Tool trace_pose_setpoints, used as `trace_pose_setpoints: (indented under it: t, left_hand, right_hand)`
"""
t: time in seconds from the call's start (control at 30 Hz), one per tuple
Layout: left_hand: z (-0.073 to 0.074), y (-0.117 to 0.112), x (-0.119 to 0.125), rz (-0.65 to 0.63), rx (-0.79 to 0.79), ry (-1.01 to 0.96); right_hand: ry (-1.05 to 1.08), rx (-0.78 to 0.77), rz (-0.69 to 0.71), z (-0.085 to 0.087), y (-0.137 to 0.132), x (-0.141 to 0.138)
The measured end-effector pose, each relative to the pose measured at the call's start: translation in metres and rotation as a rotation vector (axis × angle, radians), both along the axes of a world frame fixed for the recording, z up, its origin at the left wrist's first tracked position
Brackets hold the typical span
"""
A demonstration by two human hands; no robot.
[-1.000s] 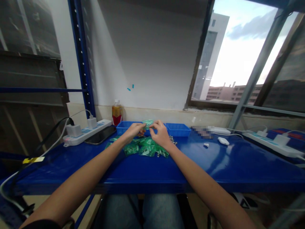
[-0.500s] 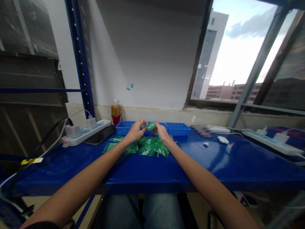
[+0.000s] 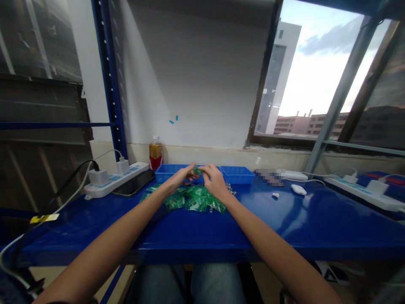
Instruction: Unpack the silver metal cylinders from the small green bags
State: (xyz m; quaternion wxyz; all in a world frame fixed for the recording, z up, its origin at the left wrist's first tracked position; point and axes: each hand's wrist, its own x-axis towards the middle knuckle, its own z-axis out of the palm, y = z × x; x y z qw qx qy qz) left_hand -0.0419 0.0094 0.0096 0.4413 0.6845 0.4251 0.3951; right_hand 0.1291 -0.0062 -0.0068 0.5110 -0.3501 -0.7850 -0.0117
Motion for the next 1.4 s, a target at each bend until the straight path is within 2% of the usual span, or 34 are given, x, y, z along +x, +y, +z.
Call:
trace_pose_setpoints:
  t: [0.1,0.27,0.4,0.5,0.63,0.73,0.83,1.0,1.07,1.17,1.27,1.33,1.4]
  left_hand:
    - [0.002,-0.002,0.000,-0.013,-0.089,-0.105]
    - [0.000,-0.001,0.004,0.082,0.059,-0.079]
    - [0.000,0.001,0.003,0.129,0.271,-0.053]
    - [-0.001,0.002,0.002,0.186,0.489,0.061]
    - [-0.005,0.000,0.003,0.179,0.748,0.317]
    - [-0.008,0.001,0.002,0.160,0.808,0.423]
    - [-0.011,0.003,-0.001,0.128,0.780,0.472]
    - [-0.011,0.004,-0.002,0.056,0.702,0.434]
    - [-0.009,0.003,0.000,0.055,0.584,0.357]
    - [-0.006,0.002,0.003,0.060,0.258,0.164]
    - [-0.004,0.002,0.002,0.084,-0.020,-0.020]
    - [-0.004,0.003,0.000,0.098,-0.104,-0.095]
    - [-0.004,0.004,-0.001,0.111,-0.087,-0.130]
  right_hand:
    - [-0.023,0.018,0.010,0.002,-0.002,0.002]
    - [0.016,-0.008,-0.028,-0.001,0.001,0.001]
    - [0.163,-0.121,-0.108,-0.004,0.004,-0.003]
    - [0.289,-0.243,-0.115,-0.003,0.008,-0.004]
    - [0.428,-0.465,-0.034,0.000,0.011,-0.001]
    - [0.444,-0.603,0.062,0.001,0.011,0.000]
    - [0.400,-0.598,0.063,0.000,0.011,0.001]
    - [0.315,-0.476,-0.077,0.002,0.010,0.007]
    - [0.241,-0.381,-0.131,0.005,0.008,0.009]
    - [0.092,-0.235,-0.152,0.006,0.002,0.009]
    - [-0.040,-0.154,-0.129,0.003,-0.001,0.003]
    - [-0.096,-0.120,-0.102,-0.001,-0.002,-0.001]
    - [-0.129,-0.089,-0.078,-0.003,-0.002,-0.004]
